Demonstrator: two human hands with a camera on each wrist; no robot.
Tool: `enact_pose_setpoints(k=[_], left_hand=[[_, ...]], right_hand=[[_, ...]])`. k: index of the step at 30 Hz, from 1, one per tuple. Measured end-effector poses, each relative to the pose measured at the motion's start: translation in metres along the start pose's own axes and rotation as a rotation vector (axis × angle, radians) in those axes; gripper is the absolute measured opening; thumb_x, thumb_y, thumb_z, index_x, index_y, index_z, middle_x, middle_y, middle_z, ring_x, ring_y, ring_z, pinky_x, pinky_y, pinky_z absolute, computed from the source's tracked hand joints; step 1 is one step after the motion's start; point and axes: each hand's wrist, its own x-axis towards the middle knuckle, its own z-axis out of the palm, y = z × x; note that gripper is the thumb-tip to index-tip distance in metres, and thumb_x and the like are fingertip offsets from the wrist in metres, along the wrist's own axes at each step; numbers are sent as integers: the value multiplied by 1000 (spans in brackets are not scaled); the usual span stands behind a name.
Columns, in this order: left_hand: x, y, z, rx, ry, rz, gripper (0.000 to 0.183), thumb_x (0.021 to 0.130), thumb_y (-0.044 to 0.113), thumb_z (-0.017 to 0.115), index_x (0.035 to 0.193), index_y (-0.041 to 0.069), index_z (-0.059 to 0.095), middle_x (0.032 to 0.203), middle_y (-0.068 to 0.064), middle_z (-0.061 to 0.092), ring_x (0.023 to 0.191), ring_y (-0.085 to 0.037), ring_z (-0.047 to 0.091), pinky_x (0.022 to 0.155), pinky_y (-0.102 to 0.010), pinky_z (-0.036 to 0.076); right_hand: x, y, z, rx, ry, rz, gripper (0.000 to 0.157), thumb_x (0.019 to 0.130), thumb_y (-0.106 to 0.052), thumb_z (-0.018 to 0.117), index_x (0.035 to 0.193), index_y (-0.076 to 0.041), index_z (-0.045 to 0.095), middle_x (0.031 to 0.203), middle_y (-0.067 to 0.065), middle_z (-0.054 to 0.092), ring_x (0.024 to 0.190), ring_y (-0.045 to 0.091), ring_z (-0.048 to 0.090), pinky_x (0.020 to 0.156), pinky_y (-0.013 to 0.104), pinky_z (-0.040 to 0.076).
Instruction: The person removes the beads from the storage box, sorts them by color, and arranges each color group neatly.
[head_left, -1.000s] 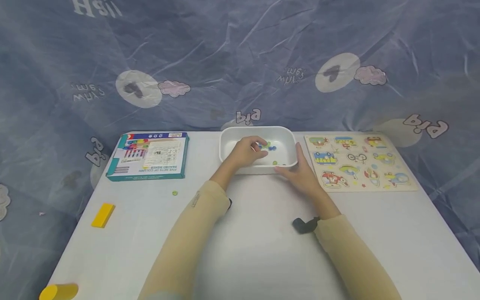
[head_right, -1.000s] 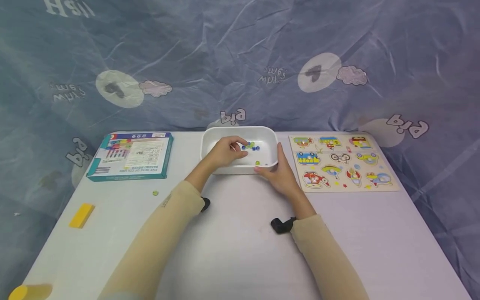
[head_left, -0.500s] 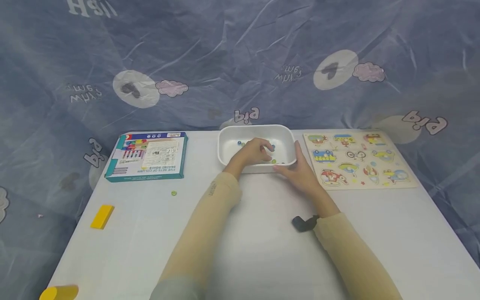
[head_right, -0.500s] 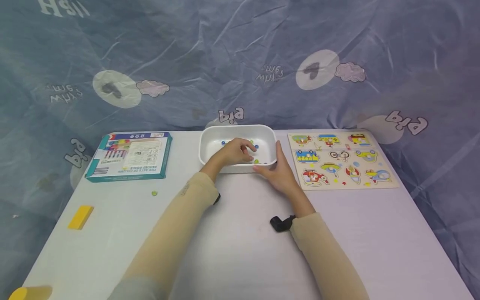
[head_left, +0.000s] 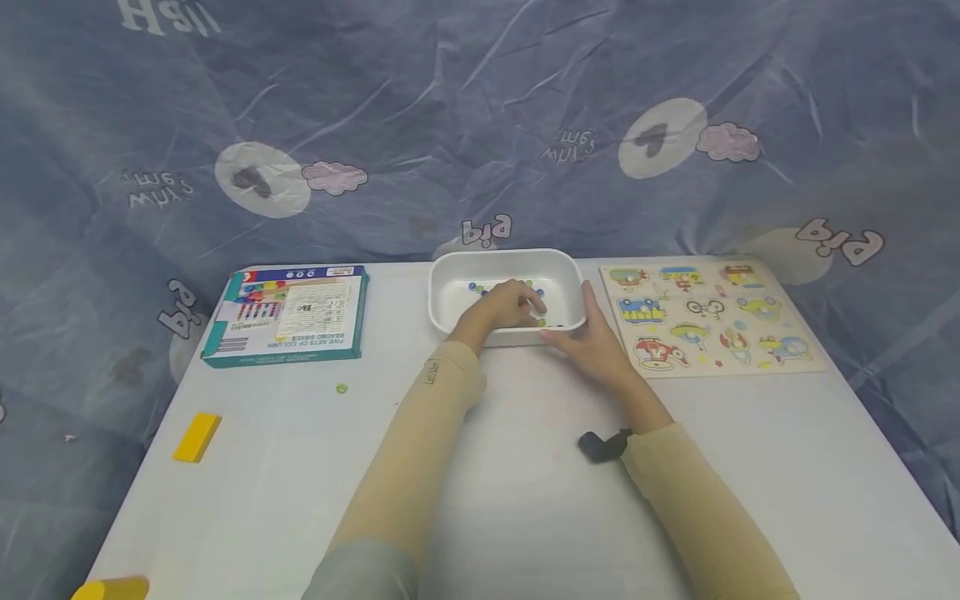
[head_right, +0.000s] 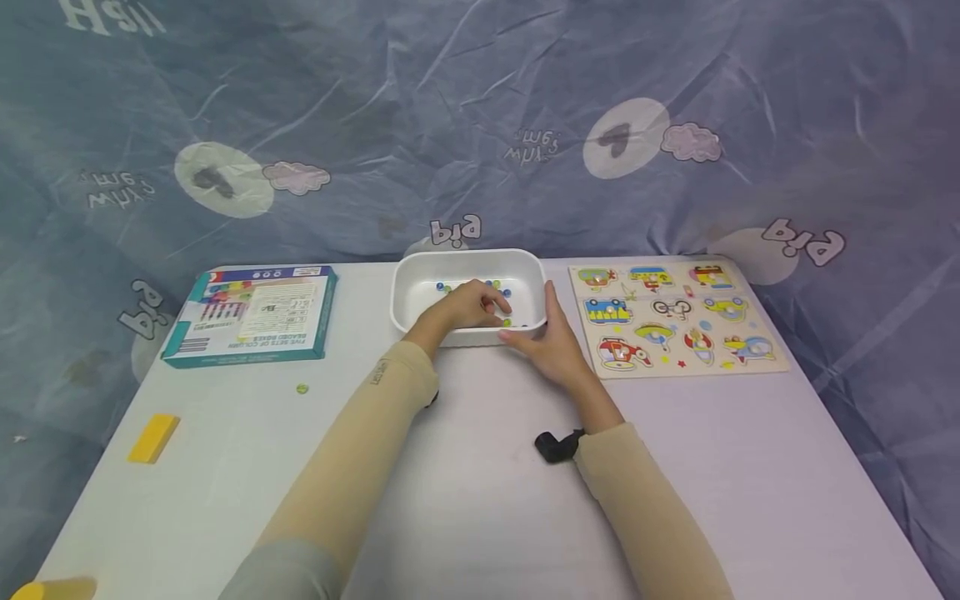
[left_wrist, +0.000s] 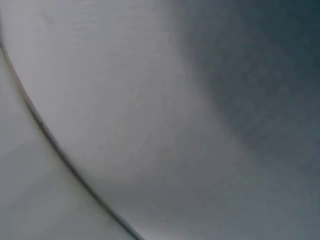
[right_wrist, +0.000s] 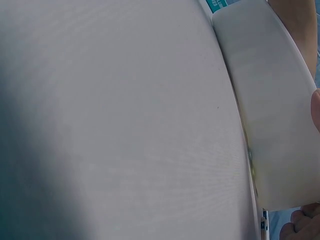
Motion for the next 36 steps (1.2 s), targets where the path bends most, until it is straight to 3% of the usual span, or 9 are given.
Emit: enact_pose_setpoints(k=[11,17,20,23,29,36], left_hand=[[2,1,1,50,-40,20,18,84,19,70,102,22,72,79,-1,58,72,-13,51,68,-25,46],[1,3,-2,5,18,57,17,87,24,67,103,21,69,96,0,65,90,-16,57,87,-31,47],[-2,9,-6,-23,66,90,18,88,29,66,104,20,69,88,2,62,82,-12,55,81,-27,47],[-8,17,-13,-45,106,128,20,88,31,66,103,19,69,72,1,50,66,-12,45,65,-25,42],[-31,40,-34,-95,155,220,21,86,31,68,103,19,69,61,3,37,56,-10,34,58,-23,36],[-80,65,-70,-132,225,294,19,86,32,68,102,21,68,66,2,41,58,-12,36,58,-24,36]], right_hand=[[0,-1,2,-9,5,12,114,75,-59,69,149,-30,-13,159,-4,-7,148,26,2,117,52,10],[1,-1,1,3,4,20,116,74,-60,70,149,-32,-13,159,-7,-7,148,23,2,118,50,8],[1,1,1,-4,3,28,116,73,-61,69,149,-32,-14,158,-9,-7,148,22,2,118,50,9],[2,3,1,-14,4,29,114,74,-62,68,149,-34,-14,158,-10,-6,148,22,4,118,51,11],[3,5,1,-14,-3,47,113,75,-61,67,148,-34,-14,158,-11,-6,148,22,4,117,52,12],[5,8,1,-28,1,55,113,74,-63,68,146,-38,-16,158,-11,-8,148,23,3,116,54,12]])
